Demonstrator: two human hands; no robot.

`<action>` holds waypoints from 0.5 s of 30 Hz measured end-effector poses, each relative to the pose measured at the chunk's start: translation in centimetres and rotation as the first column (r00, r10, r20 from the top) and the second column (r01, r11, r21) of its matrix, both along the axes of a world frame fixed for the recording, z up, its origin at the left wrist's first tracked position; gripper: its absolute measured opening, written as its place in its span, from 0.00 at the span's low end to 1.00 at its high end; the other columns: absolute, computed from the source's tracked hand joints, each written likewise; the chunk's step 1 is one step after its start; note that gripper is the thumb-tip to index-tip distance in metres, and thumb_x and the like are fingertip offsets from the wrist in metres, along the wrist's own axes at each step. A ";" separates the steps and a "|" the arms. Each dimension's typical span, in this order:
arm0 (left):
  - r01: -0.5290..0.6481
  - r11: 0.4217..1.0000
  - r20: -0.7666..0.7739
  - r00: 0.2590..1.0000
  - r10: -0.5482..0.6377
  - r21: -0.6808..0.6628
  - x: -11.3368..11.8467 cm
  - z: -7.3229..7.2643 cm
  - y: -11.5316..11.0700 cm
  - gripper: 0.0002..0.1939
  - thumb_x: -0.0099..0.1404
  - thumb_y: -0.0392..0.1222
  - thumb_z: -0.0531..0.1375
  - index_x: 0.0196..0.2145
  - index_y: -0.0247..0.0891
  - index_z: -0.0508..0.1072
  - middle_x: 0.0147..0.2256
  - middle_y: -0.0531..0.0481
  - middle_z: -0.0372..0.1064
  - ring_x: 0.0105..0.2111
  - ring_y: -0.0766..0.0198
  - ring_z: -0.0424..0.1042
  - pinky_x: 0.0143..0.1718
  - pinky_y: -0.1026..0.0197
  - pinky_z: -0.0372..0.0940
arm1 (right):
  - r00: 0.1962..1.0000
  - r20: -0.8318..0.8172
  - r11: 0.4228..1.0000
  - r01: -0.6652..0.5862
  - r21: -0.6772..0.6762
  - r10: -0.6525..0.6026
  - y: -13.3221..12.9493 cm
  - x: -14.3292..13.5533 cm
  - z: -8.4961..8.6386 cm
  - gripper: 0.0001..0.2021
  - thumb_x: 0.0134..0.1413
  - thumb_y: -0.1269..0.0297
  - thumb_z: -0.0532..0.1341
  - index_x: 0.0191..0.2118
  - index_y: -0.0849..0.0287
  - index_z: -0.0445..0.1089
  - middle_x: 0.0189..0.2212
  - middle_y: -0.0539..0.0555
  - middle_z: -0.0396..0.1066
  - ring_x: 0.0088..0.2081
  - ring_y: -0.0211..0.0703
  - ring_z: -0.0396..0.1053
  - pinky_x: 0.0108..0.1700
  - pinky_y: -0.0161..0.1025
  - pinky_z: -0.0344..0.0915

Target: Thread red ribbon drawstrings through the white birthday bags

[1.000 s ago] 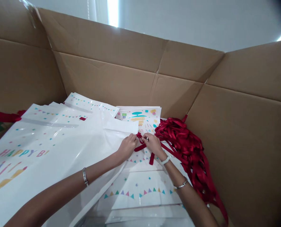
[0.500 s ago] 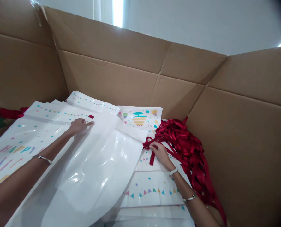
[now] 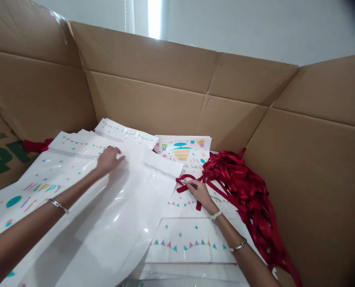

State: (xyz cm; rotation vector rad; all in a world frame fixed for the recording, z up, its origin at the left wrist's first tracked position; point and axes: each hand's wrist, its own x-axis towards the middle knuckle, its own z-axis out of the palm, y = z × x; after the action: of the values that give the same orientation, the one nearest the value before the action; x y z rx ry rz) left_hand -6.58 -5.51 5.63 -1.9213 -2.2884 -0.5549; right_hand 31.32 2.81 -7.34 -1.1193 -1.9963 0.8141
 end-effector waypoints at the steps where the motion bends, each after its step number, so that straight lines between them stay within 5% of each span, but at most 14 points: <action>1: 0.011 0.997 -0.026 1.000 -0.013 -0.082 2.1 -1.0 -0.3 0.24 0.70 0.61 0.52 0.34 0.36 0.73 0.34 0.45 0.74 0.40 0.56 0.73 0.42 0.60 0.61 | 1.000 -0.016 1.000 -0.023 -0.006 0.022 0.0 -0.3 -0.2 0.12 0.56 0.61 0.58 0.37 0.59 0.77 0.35 0.55 0.77 0.34 0.43 0.71 0.39 0.38 0.66; 3: 0.062 0.965 -0.079 0.993 -0.085 -0.254 7.1 -3.7 -1.2 0.25 0.69 0.61 0.52 0.34 0.36 0.74 0.36 0.42 0.75 0.40 0.53 0.73 0.41 0.57 0.61 | 0.998 -0.035 0.998 -0.052 -0.019 0.051 -0.2 -0.8 -0.4 0.12 0.55 0.62 0.57 0.38 0.59 0.77 0.35 0.55 0.77 0.34 0.43 0.71 0.40 0.38 0.67; 6: 0.177 0.949 -0.197 0.952 -0.232 -0.260 14.1 -7.1 -2.1 0.29 0.68 0.62 0.53 0.45 0.31 0.74 0.42 0.35 0.75 0.44 0.45 0.72 0.46 0.49 0.60 | 0.996 -0.051 0.996 -0.077 -0.033 0.076 -0.8 -1.2 -0.4 0.12 0.54 0.64 0.57 0.40 0.60 0.76 0.33 0.54 0.76 0.34 0.42 0.72 0.40 0.38 0.67; 8: 0.169 0.953 -0.246 0.941 -0.232 -0.253 17.0 -8.3 -2.1 0.22 0.70 0.52 0.54 0.47 0.29 0.73 0.42 0.34 0.74 0.43 0.45 0.72 0.46 0.48 0.59 | 0.995 -0.057 0.996 -0.086 -0.038 0.084 -1.3 -1.2 -0.1 0.12 0.54 0.65 0.57 0.41 0.60 0.75 0.32 0.54 0.76 0.34 0.42 0.72 0.40 0.38 0.68; 12: 0.118 0.960 -0.275 0.943 -0.189 -0.253 18.8 -8.7 -1.3 0.12 0.69 0.33 0.52 0.43 0.26 0.73 0.38 0.33 0.73 0.40 0.47 0.73 0.43 0.50 0.60 | 0.992 -0.078 0.993 -0.107 -0.053 0.102 -1.8 -1.1 0.3 0.13 0.55 0.67 0.56 0.43 0.61 0.74 0.35 0.54 0.76 0.36 0.42 0.73 0.41 0.38 0.67; 15: 0.146 0.948 -0.245 0.944 -0.219 -0.284 18.6 -9.0 -1.0 0.09 0.67 0.28 0.55 0.40 0.27 0.74 0.34 0.35 0.72 0.37 0.50 0.73 0.38 0.54 0.60 | 0.990 -0.041 0.991 -0.133 -0.033 0.131 -2.1 -0.4 0.6 0.13 0.55 0.70 0.57 0.44 0.60 0.75 0.36 0.54 0.76 0.37 0.42 0.73 0.42 0.38 0.67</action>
State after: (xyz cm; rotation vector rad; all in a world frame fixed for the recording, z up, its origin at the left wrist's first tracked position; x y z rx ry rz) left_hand 12.07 -6.48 -3.37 -2.1853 -2.1055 0.0102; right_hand 30.94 0.69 -6.76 -0.9911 -2.0473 0.9354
